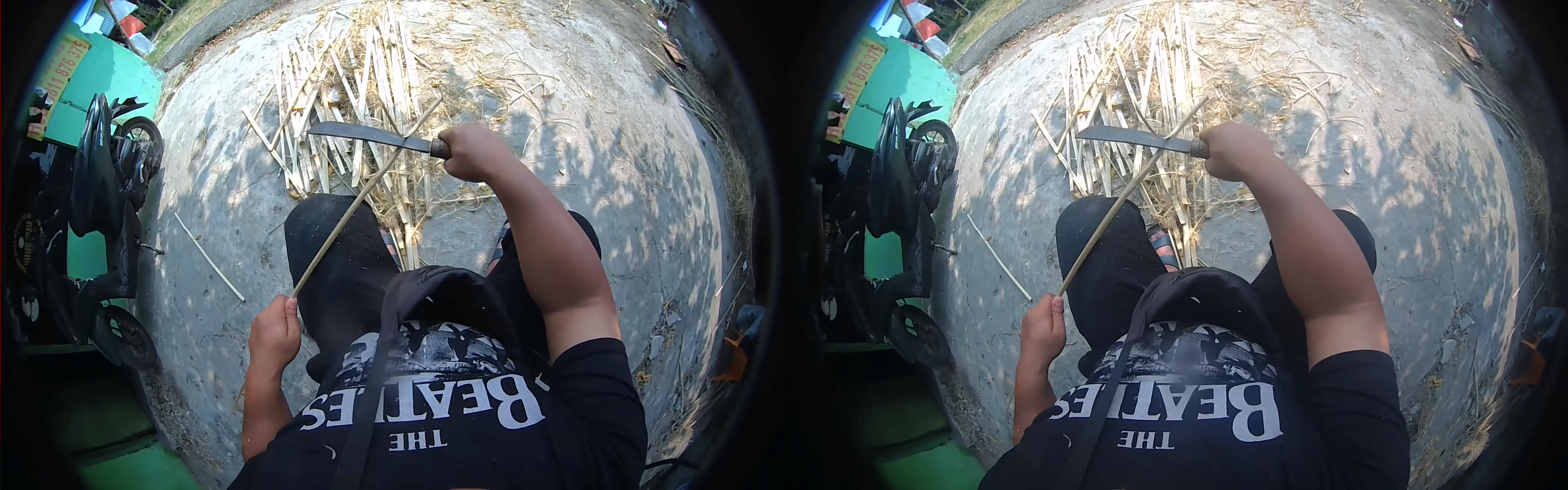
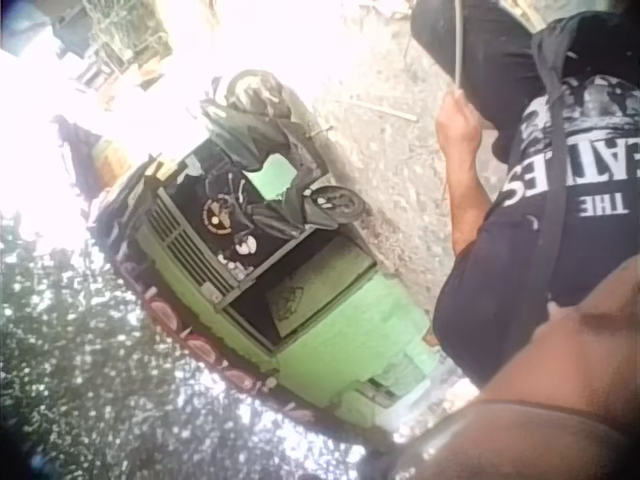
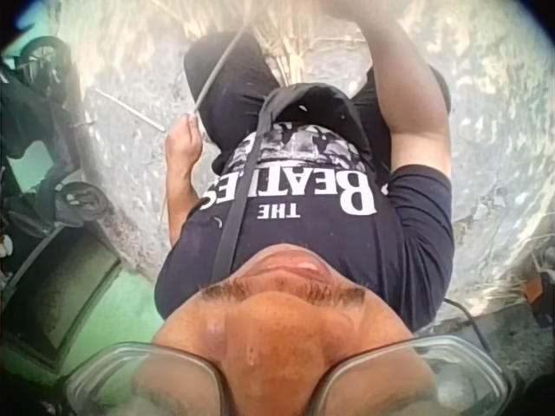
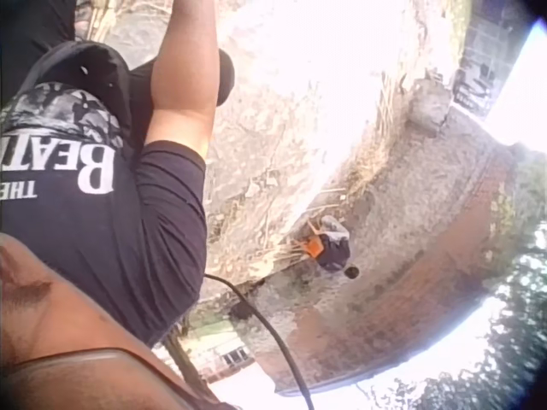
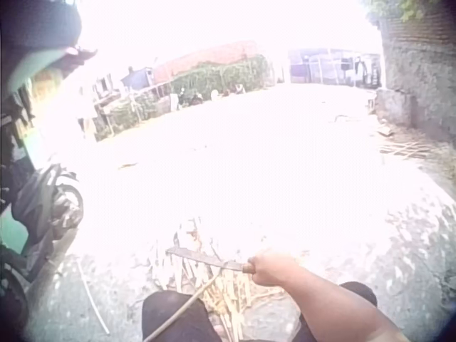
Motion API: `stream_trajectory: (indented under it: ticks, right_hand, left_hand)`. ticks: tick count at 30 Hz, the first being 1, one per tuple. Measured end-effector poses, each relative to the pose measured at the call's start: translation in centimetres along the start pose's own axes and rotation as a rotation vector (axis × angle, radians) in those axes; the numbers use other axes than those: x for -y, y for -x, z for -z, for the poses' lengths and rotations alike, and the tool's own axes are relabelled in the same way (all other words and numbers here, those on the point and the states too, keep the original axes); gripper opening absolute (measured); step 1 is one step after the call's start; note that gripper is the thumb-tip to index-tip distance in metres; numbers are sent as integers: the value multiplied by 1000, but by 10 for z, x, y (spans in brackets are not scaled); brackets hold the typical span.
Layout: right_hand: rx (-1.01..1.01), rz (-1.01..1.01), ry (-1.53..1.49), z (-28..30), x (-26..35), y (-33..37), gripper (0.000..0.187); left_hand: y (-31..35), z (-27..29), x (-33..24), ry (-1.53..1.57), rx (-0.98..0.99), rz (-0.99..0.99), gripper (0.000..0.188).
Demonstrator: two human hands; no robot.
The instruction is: The person shaves and scrapes bamboo sticks using a knife.
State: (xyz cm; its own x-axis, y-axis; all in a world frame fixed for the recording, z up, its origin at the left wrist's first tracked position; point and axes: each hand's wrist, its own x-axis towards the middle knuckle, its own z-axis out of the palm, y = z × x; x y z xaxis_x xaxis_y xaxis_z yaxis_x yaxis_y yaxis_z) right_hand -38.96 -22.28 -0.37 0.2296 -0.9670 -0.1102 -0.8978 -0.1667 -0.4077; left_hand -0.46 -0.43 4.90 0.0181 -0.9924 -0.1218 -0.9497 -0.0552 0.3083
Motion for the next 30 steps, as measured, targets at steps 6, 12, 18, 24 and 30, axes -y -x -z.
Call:
stream_trajectory:
  ticks: [6,12,18,24,30]
  right_hand:
    - [166,256,143,0,43,11,21]
    - [-30,-120,-14,11,-18,-11,20]
    - [-97,127,-42,-8,18,1,11]
    - [-31,62,48,6,1,-5,19]
    - [-128,-95,-31,12,-7,-3,20]
  left_hand:
    - [1,-8,12,-7,-64,-40,35]
    - [6,2,34,-51,-125,-74,33]
    - [5,-2,29,1,-91,-40,34]
    - [17,2,47,-22,-85,-56,34]
    - [19,-2,63,2,-84,-47,34]
